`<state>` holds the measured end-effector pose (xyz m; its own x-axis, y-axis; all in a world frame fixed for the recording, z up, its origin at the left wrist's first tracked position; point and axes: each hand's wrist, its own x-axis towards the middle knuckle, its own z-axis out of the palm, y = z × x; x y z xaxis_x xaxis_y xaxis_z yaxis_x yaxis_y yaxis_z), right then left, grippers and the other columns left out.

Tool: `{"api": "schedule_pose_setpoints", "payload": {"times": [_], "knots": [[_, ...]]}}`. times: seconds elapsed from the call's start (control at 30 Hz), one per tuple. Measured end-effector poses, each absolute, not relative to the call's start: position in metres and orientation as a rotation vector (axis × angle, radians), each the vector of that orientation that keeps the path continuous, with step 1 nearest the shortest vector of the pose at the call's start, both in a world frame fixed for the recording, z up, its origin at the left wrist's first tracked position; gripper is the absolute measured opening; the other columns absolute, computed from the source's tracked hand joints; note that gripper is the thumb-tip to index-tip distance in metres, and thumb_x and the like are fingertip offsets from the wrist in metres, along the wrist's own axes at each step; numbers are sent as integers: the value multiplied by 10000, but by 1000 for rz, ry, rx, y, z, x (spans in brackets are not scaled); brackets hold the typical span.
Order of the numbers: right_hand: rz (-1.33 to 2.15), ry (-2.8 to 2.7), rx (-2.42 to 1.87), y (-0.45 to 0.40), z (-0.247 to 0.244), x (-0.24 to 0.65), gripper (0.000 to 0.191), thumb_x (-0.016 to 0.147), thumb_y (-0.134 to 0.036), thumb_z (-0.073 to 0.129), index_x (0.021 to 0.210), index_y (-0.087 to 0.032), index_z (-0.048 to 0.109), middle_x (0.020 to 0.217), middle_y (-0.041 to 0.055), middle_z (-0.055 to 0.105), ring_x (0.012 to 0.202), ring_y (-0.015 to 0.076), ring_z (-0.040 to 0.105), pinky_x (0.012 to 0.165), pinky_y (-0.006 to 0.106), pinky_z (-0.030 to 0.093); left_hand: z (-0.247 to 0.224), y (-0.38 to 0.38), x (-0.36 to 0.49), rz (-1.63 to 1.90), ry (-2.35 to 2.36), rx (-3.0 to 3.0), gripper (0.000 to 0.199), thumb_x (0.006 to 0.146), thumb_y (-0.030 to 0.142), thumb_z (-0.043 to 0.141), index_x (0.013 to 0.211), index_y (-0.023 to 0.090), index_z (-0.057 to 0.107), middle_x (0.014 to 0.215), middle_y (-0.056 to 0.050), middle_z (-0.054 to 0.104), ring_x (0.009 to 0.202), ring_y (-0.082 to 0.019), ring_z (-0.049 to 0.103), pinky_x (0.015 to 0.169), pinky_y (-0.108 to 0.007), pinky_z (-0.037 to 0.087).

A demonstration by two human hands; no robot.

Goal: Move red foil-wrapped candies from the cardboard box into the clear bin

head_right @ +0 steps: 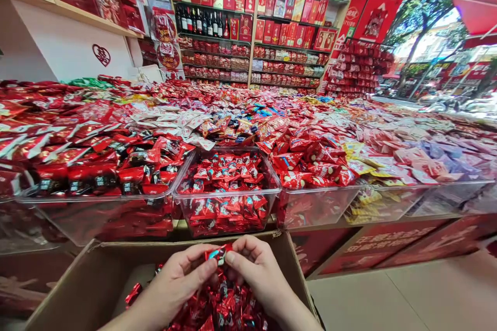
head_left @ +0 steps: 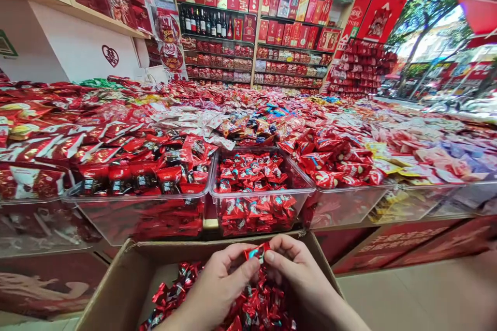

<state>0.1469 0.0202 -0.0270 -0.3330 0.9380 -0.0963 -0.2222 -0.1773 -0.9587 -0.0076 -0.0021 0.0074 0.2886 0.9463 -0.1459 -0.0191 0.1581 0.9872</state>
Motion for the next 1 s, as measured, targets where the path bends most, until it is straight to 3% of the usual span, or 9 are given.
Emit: {"api": "schedule_pose_setpoints", "payload": {"times": [0.17, 0.4, 0.57, 0.67, 1.0], "knots": [[1682, -1089, -868, 19, -23, 151, 191, 656, -276, 634, 667, -138, 503, 472, -44, 518, 398, 36, 421, 411, 160, 305, 12, 1, -7, 813, 1123, 1034, 306, 741, 407, 465, 885, 194, 631, 553, 30, 597, 346, -35, 322, 352, -175, 213], [1725, -1040, -815, 17, -22, 149, 194, 649, -274, 636, 673, -138, 499, 489, -43, 520, 383, 35, 422, 387, 156, 308, 6, 2, -6, 825, 1160, 1034, 317, 727, 414, 482, 921, 208, 625, 533, 28, 607, 349, -40, 352, 353, -171, 221], [1666, -1141, -886, 15, -22, 147, 247, 600, -283, 672, 753, -136, 546, 595, -31, 528, 469, 39, 430, 432, 164, 335, 4, 3, -10, 828, 1174, 1262, 232, 717, 370, 520, 837, 217, 648, 591, 36, 608, 543, -104, 521, 539, -206, 391], [1632, -1228, -917, 15, -24, 148, 221, 609, -300, 663, 660, -123, 540, 534, -38, 504, 453, 33, 385, 441, 172, 295, 4, 2, -11, 821, 1238, 1301, 249, 720, 395, 498, 815, 211, 637, 573, 42, 578, 533, -115, 516, 527, -218, 383], [1645, -1284, -914, 14, -27, 147, 235, 614, -313, 655, 652, -129, 514, 552, -34, 499, 464, 37, 366, 457, 186, 277, 11, 0, -10, 770, 1356, 1460, 282, 725, 452, 425, 668, 219, 574, 520, 36, 501, 535, -147, 465, 512, -242, 361]]}}
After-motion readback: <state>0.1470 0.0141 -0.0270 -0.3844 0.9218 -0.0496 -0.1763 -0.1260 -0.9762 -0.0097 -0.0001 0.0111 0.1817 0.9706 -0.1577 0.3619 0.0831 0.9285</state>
